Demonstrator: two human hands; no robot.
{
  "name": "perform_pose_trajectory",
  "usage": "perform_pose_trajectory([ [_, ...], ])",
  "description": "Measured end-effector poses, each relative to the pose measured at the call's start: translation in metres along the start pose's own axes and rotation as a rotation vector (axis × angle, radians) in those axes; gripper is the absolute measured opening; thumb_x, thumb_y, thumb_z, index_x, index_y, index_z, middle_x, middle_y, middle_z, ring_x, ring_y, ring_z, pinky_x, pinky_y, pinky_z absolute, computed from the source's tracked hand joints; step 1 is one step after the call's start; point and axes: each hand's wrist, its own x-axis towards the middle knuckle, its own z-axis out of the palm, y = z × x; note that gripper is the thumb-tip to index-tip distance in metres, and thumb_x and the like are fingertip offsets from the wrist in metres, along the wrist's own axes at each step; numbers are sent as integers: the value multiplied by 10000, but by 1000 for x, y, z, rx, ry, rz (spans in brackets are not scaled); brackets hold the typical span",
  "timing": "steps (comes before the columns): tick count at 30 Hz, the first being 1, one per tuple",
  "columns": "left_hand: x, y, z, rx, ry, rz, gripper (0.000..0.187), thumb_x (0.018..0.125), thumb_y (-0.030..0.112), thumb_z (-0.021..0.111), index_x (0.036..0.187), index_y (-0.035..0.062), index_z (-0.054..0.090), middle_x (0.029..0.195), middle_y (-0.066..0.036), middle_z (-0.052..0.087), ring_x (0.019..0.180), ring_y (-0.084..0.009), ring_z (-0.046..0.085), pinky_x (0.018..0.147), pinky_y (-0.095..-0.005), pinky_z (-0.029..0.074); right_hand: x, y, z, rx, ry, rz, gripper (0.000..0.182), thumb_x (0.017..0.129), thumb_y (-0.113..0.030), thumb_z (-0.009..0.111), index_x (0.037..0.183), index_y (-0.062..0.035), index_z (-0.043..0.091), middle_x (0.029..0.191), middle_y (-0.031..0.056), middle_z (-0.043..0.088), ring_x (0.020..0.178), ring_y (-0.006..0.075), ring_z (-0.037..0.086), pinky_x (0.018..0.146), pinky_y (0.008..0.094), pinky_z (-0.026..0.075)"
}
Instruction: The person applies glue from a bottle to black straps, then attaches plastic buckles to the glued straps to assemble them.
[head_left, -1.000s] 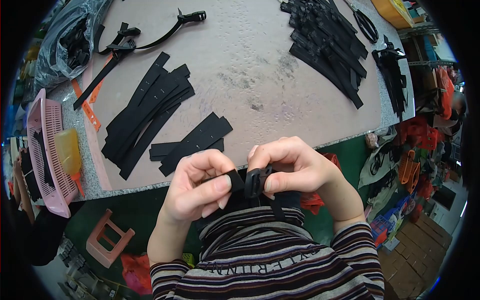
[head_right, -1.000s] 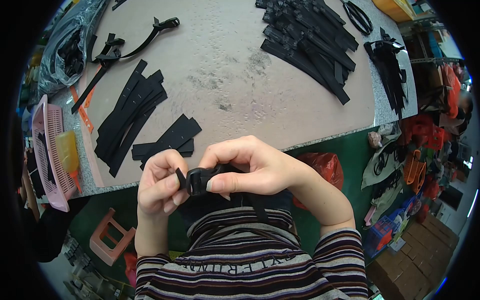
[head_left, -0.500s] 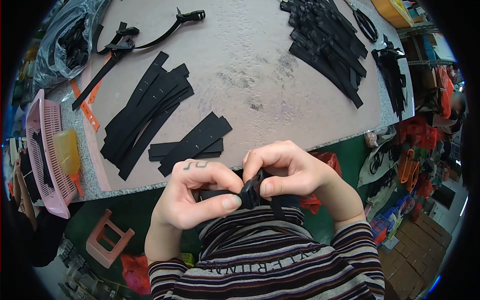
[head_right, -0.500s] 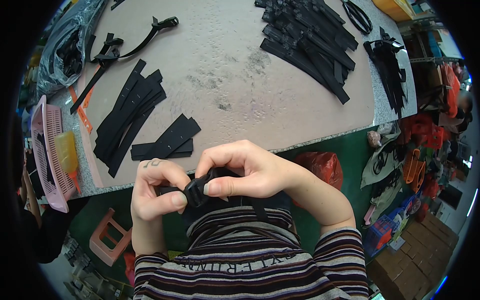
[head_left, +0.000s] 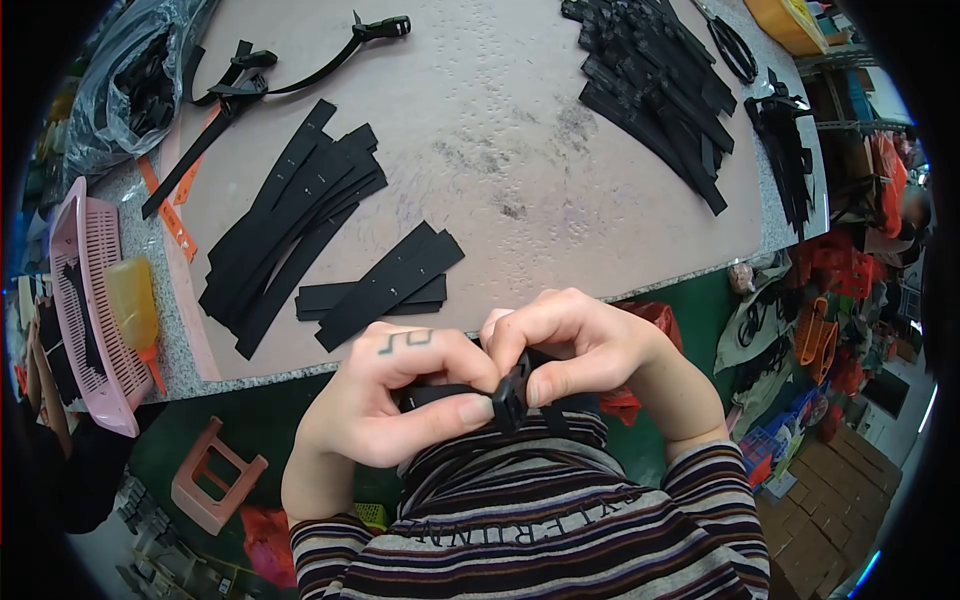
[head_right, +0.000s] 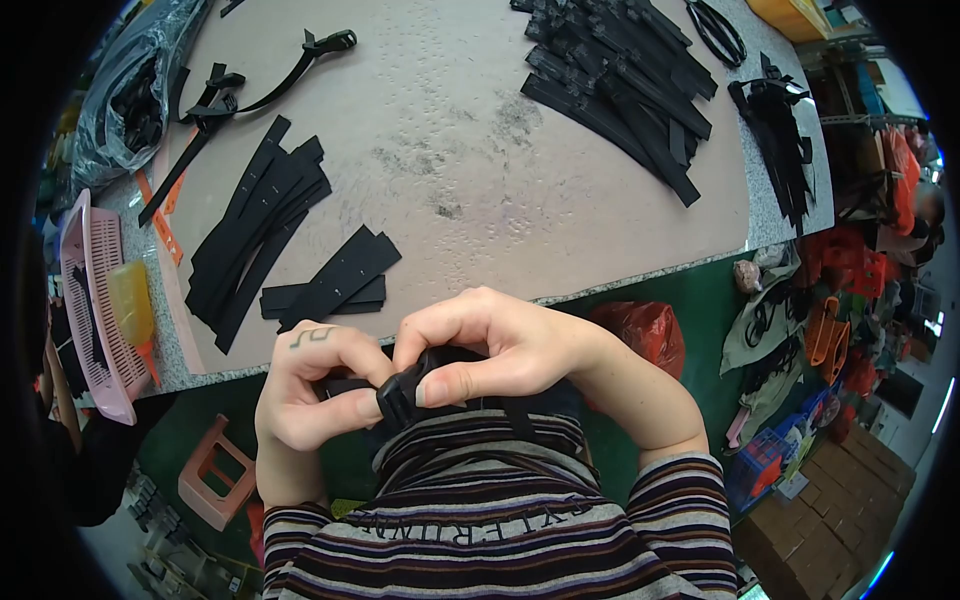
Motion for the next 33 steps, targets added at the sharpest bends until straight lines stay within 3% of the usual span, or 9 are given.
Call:
perform_pose_trajectory([
  [4, 0, -1, 5, -89, 77, 1, 112, 813, 23, 724, 906, -11, 672, 777, -58, 655, 668, -90, 593, 574, -233, 429, 1, -4, 2, 15, 48, -35, 181, 926, -122, 674, 1031, 21, 639, 888, 24, 638, 791, 74, 561, 711, 240, 456],
  [8, -6, 2, 15, -345, 183, -52, 152, 880, 40, 686, 989, -29, 605, 801, -83, 664, 669, -90, 625, 533, -199, 451, 0, -12, 5, -42, 169, 23, 297, 873, -274, 742, 905, 9, 658, 784, 59, 641, 771, 175, 535, 762, 325, 402],
  [13, -9, -9, 17, -581, 108, -122, 157, 929, 55, 632, 1029, -30, 546, 786, -124, 672, 561, -76, 593, 447, -166, 427, 3, -7, 7, -71, 153, -30, 299, 874, -299, 738, 887, -12, 653, 759, 32, 624, 737, 182, 539, 795, 339, 392],
  [16, -9, -12, 15, -786, 125, -191, 108, 943, 44, 590, 1014, -33, 560, 746, -128, 672, 472, -64, 534, 420, -163, 405, 3, 3, -3, -54, 9, -145, 199, 918, -126, 681, 1057, 14, 650, 965, 64, 652, 909, 144, 592, 831, 290, 461],
  [29, -8, -3, 13, -687, 86, -257, 90, 903, 5, 627, 973, -50, 615, 732, -117, 675, 529, -70, 588, 440, -171, 427, 2, 4, -5, -53, 14, -59, 217, 903, -145, 703, 1046, 10, 652, 940, 51, 643, 893, 131, 562, 830, 279, 441],
  [33, -5, -1, 14, -435, 82, -109, 63, 881, -15, 644, 935, -47, 636, 722, -87, 667, 551, -60, 597, 449, -166, 424, 4, 4, -4, -64, -13, -58, 210, 894, -138, 709, 1040, 3, 656, 926, 46, 641, 902, 139, 553, 843, 287, 433],
])
